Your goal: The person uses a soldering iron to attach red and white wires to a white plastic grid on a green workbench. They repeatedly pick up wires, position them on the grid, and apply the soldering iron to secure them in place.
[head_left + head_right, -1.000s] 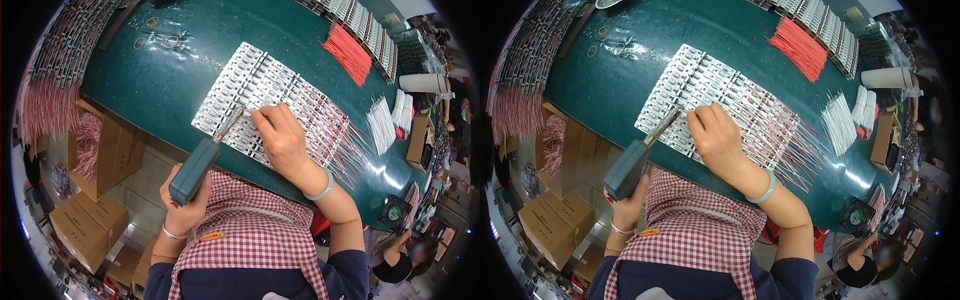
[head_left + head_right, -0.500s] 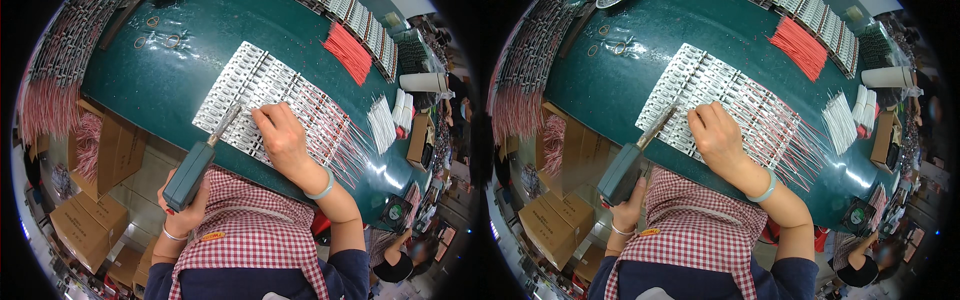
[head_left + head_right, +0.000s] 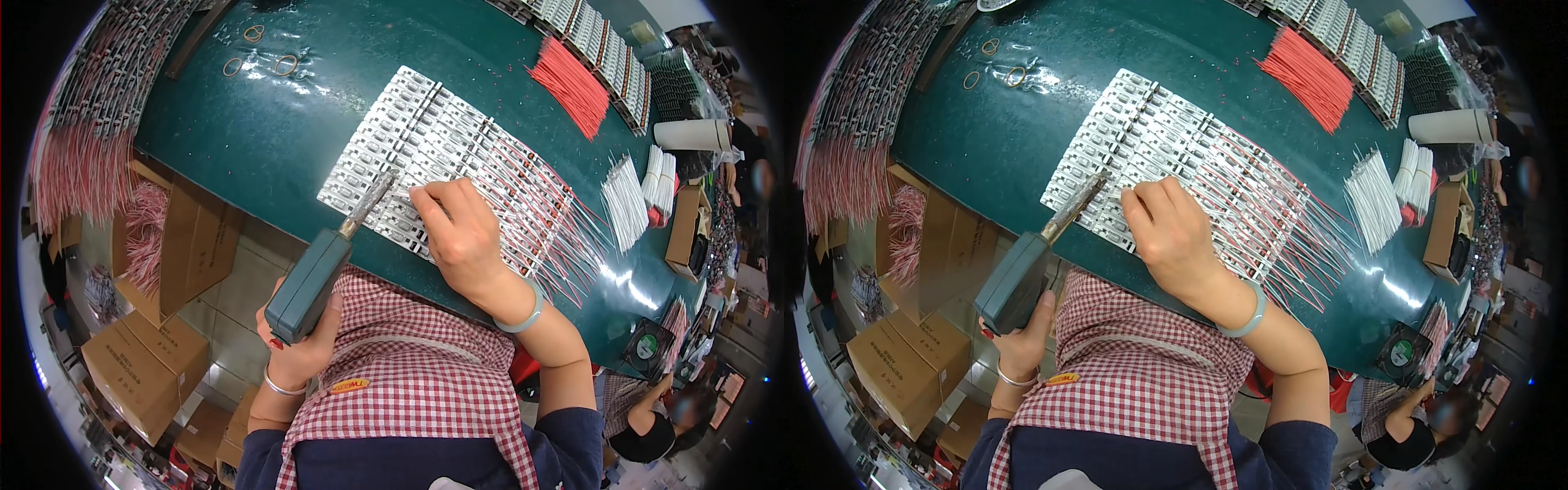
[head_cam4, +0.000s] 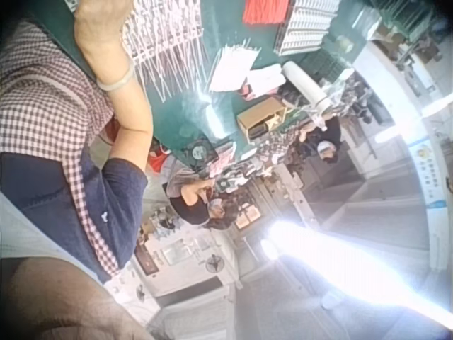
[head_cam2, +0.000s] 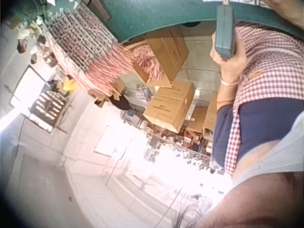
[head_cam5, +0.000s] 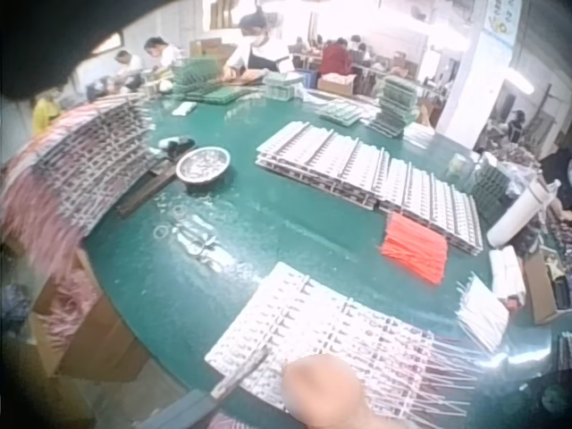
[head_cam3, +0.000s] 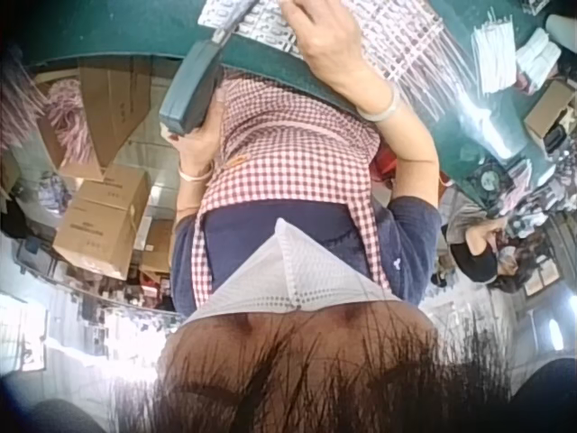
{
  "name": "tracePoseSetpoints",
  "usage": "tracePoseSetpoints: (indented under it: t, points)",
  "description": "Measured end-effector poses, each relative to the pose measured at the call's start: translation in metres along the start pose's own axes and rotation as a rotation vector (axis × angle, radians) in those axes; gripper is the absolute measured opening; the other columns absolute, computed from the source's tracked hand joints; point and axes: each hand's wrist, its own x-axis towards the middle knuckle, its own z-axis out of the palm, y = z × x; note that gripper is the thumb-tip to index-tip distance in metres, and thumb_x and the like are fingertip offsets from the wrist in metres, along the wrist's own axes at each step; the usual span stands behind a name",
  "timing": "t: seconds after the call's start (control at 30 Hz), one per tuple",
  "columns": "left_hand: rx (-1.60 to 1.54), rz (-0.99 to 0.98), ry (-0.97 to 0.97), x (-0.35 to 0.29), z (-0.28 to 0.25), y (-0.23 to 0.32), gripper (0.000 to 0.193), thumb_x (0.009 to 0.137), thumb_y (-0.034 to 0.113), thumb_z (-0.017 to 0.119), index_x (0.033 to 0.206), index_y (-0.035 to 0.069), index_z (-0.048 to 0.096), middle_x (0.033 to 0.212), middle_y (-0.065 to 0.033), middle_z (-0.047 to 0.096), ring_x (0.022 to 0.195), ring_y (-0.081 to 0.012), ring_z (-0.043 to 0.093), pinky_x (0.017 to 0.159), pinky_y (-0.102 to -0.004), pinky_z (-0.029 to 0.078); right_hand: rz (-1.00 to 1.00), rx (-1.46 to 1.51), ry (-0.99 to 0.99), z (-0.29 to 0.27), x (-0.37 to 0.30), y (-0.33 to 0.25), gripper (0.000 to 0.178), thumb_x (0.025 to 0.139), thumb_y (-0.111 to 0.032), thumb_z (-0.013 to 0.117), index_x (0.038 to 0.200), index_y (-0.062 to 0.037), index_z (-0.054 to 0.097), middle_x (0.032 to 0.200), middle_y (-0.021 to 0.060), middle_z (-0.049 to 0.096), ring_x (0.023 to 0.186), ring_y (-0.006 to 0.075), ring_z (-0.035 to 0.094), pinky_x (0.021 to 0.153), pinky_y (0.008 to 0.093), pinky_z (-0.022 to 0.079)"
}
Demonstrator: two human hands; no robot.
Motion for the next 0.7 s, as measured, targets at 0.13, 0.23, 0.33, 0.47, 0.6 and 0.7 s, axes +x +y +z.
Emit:
tracePoseSetpoints:
  t: [0.13, 0.23, 0.33, 0.47, 0.6, 0.7]
  points:
    - [-0.018, -0.047, -0.013, -0.0011, -0.0011, 0.0006, 0.019, 0.076, -0.001, 0.073, 0.094, -0.004, 0.069, 0.085, -0.0126, 0.067, 0.067, -0.0204, 0.064, 0.062, -0.0281, 0.051, 0.037, 0.024, 0.020, 0.0046, -0.0003, -0.0013, 0.031, 0.069, 0.004, 0.064, 0.099, 0.0037, 0.067, 0.088, 0.0106, 0.062, 0.075, 0.0247, 0.058, 0.061, 0.0340, 0.049]
    - [-0.026, -0.062, -0.013, -0.0023, -0.0016, 0.0003, 0.019, 0.076, -0.002, 0.072, 0.094, -0.005, 0.069, 0.086, -0.0131, 0.067, 0.068, -0.0210, 0.065, 0.063, -0.0284, 0.052, 0.021, 0.010, 0.011, 0.0054, -0.0008, -0.0003, 0.030, 0.069, 0.001, 0.064, 0.099, 0.0046, 0.066, 0.089, 0.0109, 0.060, 0.077, 0.0245, 0.058, 0.061, 0.0334, 0.049]
    - [-0.047, -0.073, -0.013, -0.0034, -0.0014, -0.0004, 0.019, 0.075, -0.004, 0.072, 0.094, -0.006, 0.068, 0.087, -0.0134, 0.067, 0.069, -0.0212, 0.065, 0.064, -0.0284, 0.052, 0.000, -0.015, 0.000, 0.0056, -0.0008, 0.0000, 0.030, 0.070, -0.002, 0.063, 0.099, 0.0053, 0.065, 0.089, 0.0110, 0.059, 0.078, 0.0243, 0.057, 0.062, 0.0327, 0.049]
    - [-0.014, -0.013, -0.032, -0.0020, -0.0010, -0.0028, 0.020, 0.075, -0.005, 0.071, 0.094, -0.006, 0.068, 0.088, -0.0129, 0.067, 0.069, -0.0210, 0.065, 0.064, -0.0280, 0.051, -0.005, -0.024, 0.001, 0.0063, -0.0003, 0.0000, 0.029, 0.070, -0.002, 0.063, 0.098, 0.0052, 0.065, 0.088, 0.0110, 0.058, 0.078, 0.0241, 0.057, 0.061, 0.0326, 0.049]
    - [-0.025, 0.006, -0.025, -0.0017, 0.0017, -0.0043, 0.019, 0.075, -0.005, 0.071, 0.094, -0.006, 0.067, 0.087, -0.0123, 0.066, 0.069, -0.0205, 0.065, 0.062, -0.0279, 0.051, -0.005, -0.029, -0.002, 0.0060, -0.0004, 0.0000, 0.030, 0.070, -0.002, 0.063, 0.098, 0.0052, 0.065, 0.088, 0.0109, 0.058, 0.078, 0.0238, 0.057, 0.061, 0.0326, 0.049]
    - [0.002, -0.005, -0.029, -0.0018, 0.0012, -0.0032, 0.019, 0.075, -0.005, 0.071, 0.093, -0.005, 0.067, 0.086, -0.0119, 0.066, 0.068, -0.0202, 0.065, 0.061, -0.0279, 0.050, -0.003, -0.032, -0.004, 0.0060, -0.0003, -0.0007, 0.029, 0.070, -0.003, 0.063, 0.098, 0.0053, 0.065, 0.088, 0.0108, 0.058, 0.077, 0.0237, 0.056, 0.061, 0.0326, 0.049]
